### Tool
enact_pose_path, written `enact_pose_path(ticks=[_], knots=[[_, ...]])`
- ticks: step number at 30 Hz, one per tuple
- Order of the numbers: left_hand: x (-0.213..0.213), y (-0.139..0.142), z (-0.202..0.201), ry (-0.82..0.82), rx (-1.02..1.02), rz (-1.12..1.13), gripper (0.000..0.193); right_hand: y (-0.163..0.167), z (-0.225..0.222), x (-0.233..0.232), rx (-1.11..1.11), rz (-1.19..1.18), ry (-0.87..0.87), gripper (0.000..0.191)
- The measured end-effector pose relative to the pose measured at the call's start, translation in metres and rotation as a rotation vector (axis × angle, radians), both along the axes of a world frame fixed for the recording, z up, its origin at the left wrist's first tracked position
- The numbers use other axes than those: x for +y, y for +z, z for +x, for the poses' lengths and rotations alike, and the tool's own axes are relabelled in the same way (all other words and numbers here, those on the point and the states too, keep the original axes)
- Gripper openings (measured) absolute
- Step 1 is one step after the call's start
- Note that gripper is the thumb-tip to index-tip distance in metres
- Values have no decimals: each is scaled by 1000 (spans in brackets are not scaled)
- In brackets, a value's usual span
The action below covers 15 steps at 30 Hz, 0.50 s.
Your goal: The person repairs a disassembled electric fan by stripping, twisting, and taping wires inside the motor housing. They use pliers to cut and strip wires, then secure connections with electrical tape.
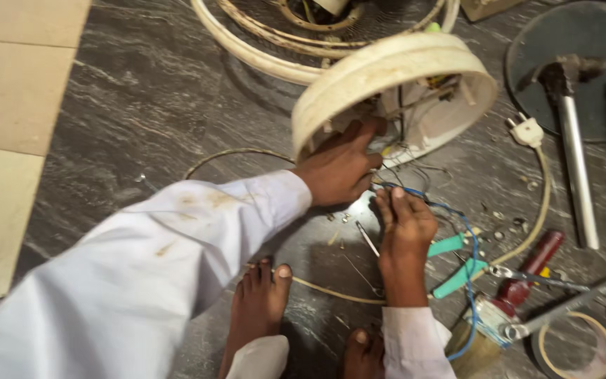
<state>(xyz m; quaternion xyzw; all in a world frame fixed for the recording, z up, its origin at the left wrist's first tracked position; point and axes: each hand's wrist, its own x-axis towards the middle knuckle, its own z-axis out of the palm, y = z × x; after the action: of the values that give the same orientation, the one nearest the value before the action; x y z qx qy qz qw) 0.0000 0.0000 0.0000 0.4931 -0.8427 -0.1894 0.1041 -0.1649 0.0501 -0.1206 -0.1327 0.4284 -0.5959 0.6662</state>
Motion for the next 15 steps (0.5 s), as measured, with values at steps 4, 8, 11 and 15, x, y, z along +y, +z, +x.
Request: enact_pose_path(ticks=[4,8,11,15], knots=[[-7,9,0,2,-38,152,21,18,1,0,92,-39,-47,8],[-7,7,-4,-6,-31,120,21,30,-6,7,3,-113,-19,2],[-5,3,-5,-84,-59,24,28,32,-6,11,-260,-116,39,11],[-7,-1,-6,-82,-94,31,31,30,-7,5,-543,-164,169,16]])
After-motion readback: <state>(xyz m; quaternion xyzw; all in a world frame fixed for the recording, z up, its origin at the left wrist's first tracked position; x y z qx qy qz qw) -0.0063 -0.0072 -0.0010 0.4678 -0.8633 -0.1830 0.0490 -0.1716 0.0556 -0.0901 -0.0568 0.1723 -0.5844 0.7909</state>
